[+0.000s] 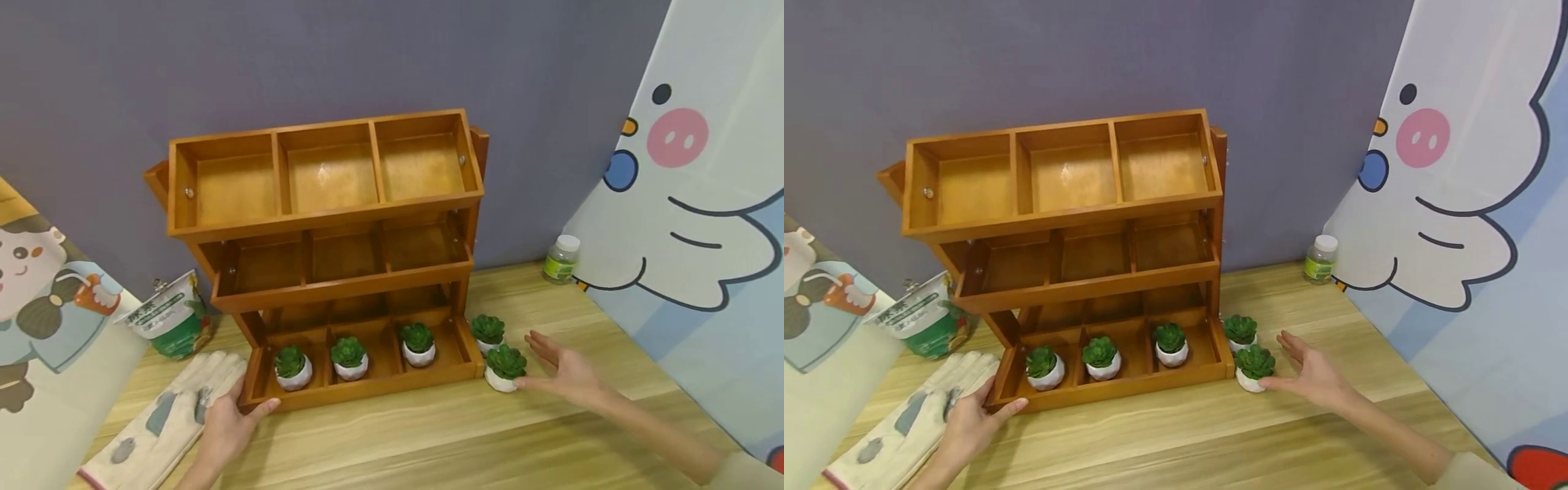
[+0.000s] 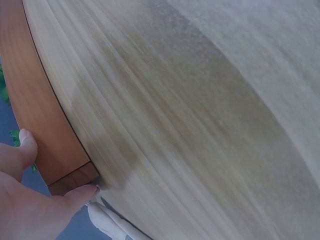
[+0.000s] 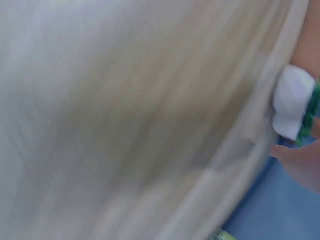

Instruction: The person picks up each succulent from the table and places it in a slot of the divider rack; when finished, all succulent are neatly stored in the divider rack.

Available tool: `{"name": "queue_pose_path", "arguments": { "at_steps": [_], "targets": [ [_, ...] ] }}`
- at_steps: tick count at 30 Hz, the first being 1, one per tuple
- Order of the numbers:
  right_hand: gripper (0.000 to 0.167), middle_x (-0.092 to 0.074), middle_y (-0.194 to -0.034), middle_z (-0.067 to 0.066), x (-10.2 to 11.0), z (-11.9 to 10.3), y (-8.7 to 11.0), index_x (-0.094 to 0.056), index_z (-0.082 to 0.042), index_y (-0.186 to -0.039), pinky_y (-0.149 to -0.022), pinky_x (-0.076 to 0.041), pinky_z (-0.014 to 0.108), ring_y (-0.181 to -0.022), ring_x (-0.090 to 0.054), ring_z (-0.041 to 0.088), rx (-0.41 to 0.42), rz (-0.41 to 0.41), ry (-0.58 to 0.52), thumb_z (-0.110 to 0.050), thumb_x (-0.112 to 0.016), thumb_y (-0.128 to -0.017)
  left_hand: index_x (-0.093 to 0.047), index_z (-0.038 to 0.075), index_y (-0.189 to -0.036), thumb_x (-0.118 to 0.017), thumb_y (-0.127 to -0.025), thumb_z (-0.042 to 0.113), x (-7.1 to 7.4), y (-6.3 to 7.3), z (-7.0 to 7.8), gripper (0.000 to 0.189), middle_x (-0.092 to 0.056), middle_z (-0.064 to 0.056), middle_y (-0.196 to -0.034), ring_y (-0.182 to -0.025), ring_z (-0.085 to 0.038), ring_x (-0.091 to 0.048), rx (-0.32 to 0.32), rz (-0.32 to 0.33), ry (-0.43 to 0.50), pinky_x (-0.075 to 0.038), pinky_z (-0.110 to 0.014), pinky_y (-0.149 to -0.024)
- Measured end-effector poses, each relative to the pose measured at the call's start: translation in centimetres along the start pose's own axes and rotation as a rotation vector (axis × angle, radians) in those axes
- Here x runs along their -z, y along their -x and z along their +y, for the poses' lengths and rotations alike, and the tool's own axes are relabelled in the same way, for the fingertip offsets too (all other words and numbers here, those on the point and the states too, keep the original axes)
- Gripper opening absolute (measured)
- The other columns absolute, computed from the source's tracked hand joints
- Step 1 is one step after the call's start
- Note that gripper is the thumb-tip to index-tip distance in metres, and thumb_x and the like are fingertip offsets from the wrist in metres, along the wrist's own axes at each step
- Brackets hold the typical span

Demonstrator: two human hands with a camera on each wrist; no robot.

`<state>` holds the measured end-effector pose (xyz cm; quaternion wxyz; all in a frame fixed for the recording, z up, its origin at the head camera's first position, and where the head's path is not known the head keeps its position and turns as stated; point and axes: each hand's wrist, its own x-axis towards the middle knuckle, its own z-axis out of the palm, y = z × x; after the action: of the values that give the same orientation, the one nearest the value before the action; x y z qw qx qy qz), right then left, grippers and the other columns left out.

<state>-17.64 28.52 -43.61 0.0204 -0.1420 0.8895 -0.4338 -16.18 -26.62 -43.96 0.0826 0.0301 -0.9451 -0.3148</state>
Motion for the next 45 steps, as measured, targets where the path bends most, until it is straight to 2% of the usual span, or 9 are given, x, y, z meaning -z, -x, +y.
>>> {"name": "queue_pose_path", "arguments": {
  "at_steps": [5, 14, 18, 23, 29, 32, 36, 42, 45],
  "targets": [
    [0.106, -0.023, -0.145, 0.043, -2.2, 0.7, 0.7, -0.015, 0.025, -0.142, -0.101, -0.034, 0.054, -0.129, -0.035, 0.055, -0.029, -0.033, -0.031, -0.021, -0.085, -0.076, -0.042, -0.011, -0.142, -0.078, -0.083, 0.039, 0.0, 0.0, 0.2, 0.084, -0.057, -0.036, -0.121, -0.109, -0.052, -0.055, 0.012, -0.013, 0.002, -0.045, -0.060, -0.087],
    [0.092, -0.039, -0.135, 0.043, -4.2, 0.6, 0.4, -0.032, 0.023, -0.137, -0.093, -0.046, 0.045, -0.120, -0.048, 0.052, -0.069, 0.106, -0.099, -0.020, -0.085, -0.075, -0.043, -0.011, -0.141, -0.078, -0.083, 0.038, -0.1, -0.1, 0.1, 0.083, -0.054, -0.037, -0.125, -0.113, -0.053, -0.052, 0.016, -0.003, -0.002, -0.043, -0.060, -0.089],
    [0.084, -0.046, -0.131, 0.040, -4.3, 0.7, 0.2, -0.041, 0.018, -0.134, -0.089, -0.051, 0.040, -0.116, -0.055, 0.049, -0.120, 0.152, -0.113, -0.023, -0.085, -0.076, -0.044, -0.011, -0.140, -0.078, -0.083, 0.037, -0.1, 0.0, 0.1, 0.082, -0.058, -0.036, -0.121, -0.109, -0.051, -0.056, 0.012, -0.002, 0.006, -0.045, -0.059, -0.087],
    [0.080, -0.052, -0.127, 0.038, -4.2, 0.6, 0.4, -0.046, 0.016, -0.131, -0.082, -0.055, 0.034, -0.108, -0.061, 0.045, -0.129, 0.178, -0.118, -0.024, -0.086, -0.075, -0.044, -0.012, -0.140, -0.079, -0.084, 0.032, -0.1, -0.1, 0.1, 0.079, -0.062, -0.033, -0.114, -0.102, -0.046, -0.061, 0.007, 0.006, 0.025, -0.049, -0.056, -0.083],
    [0.079, -0.055, -0.123, 0.036, -3.2, -0.3, 0.4, -0.044, 0.017, -0.132, -0.078, -0.056, 0.028, -0.103, -0.064, 0.039, -0.167, 0.209, -0.136, -0.024, -0.084, -0.078, -0.046, -0.010, -0.139, -0.078, -0.084, 0.031, -0.1, -0.1, 0.0, 0.076, -0.065, -0.030, -0.111, -0.099, -0.044, -0.064, 0.010, 0.009, 0.033, -0.050, -0.054, -0.081],
    [0.074, -0.055, -0.124, 0.034, -2.4, -1.6, -0.3, -0.043, 0.016, -0.134, -0.078, -0.054, 0.023, -0.106, -0.062, 0.036, -0.157, 0.236, -0.185, -0.021, -0.081, -0.082, -0.045, -0.009, -0.140, -0.079, -0.084, 0.030, 0.0, -0.1, 0.1, 0.076, -0.065, -0.030, -0.110, -0.098, -0.044, -0.064, 0.010, 0.016, 0.038, -0.051, -0.054, -0.081],
    [0.070, -0.055, -0.126, 0.032, -1.9, -4.5, -1.6, -0.043, 0.014, -0.134, -0.079, -0.053, 0.021, -0.110, -0.061, 0.036, -0.094, 0.241, -0.252, -0.017, -0.079, -0.083, -0.045, -0.008, -0.141, -0.079, -0.084, 0.031, 0.1, -0.1, 0.2, 0.077, -0.066, -0.029, -0.110, -0.098, -0.044, -0.064, 0.009, 0.018, 0.039, -0.050, -0.054, -0.081],
    [0.068, -0.057, -0.129, 0.024, -2.2, -11.0, -3.6, -0.049, 0.005, -0.136, -0.083, -0.054, 0.030, -0.116, -0.057, 0.038, -0.051, 0.164, -0.291, -0.021, -0.080, -0.082, -0.047, -0.009, -0.139, -0.079, -0.083, 0.035, 0.1, 0.0, 0.0, 0.078, -0.067, -0.029, -0.107, -0.097, -0.045, -0.064, 0.008, 0.022, 0.029, -0.050, -0.056, -0.081],
    [0.062, -0.061, -0.124, 0.021, -2.6, -14.3, -4.9, -0.055, 0.004, -0.131, -0.083, -0.055, 0.032, -0.111, -0.061, 0.036, 0.011, 0.124, -0.305, -0.020, -0.081, -0.081, -0.046, -0.010, -0.139, -0.079, -0.083, 0.036, -0.2, 0.0, -0.2, 0.080, -0.066, -0.030, -0.109, -0.099, -0.046, -0.063, 0.000, 0.031, 0.023, -0.049, -0.057, -0.082]
  ]
}}
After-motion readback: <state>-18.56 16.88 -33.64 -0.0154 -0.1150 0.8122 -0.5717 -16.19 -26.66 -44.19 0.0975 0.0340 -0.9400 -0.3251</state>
